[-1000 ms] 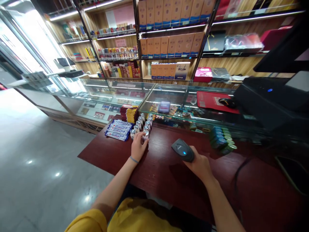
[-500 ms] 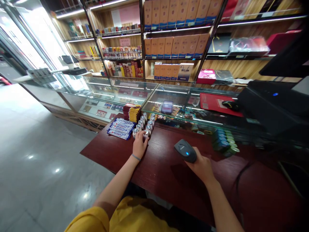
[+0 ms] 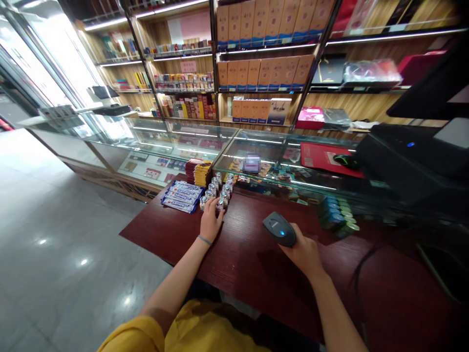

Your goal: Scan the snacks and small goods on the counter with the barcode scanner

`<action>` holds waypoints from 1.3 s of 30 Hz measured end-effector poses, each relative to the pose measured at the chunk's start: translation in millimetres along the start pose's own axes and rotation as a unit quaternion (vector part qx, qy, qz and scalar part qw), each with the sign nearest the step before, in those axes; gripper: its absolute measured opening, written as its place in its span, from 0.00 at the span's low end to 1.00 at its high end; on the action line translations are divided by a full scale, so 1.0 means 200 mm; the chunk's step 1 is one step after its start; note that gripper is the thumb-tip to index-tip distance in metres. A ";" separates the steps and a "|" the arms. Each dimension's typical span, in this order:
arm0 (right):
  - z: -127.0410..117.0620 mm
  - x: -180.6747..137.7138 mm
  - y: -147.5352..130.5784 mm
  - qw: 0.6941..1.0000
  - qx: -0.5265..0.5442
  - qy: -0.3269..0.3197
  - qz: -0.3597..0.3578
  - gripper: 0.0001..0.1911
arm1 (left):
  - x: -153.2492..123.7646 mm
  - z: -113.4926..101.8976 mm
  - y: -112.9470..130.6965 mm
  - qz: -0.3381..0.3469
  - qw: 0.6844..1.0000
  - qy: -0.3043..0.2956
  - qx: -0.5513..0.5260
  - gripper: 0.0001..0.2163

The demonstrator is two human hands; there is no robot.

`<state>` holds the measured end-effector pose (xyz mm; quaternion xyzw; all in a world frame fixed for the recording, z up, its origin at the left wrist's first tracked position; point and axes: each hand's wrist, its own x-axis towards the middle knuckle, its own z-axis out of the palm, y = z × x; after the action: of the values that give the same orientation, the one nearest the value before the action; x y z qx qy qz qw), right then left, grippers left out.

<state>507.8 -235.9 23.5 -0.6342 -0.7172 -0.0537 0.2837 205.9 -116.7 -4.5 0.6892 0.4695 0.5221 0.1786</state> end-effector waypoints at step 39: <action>-0.30 -0.07 0.35 0.919 0.022 0.197 0.342 0.25 | 0.06 0.95 0.48 0.152 0.968 -0.150 -0.131 0.20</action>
<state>594.1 -260.7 46.5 -0.8110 -0.3874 -0.0609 0.4342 420.1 -108.8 -1.6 0.7935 0.2545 0.4911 0.2540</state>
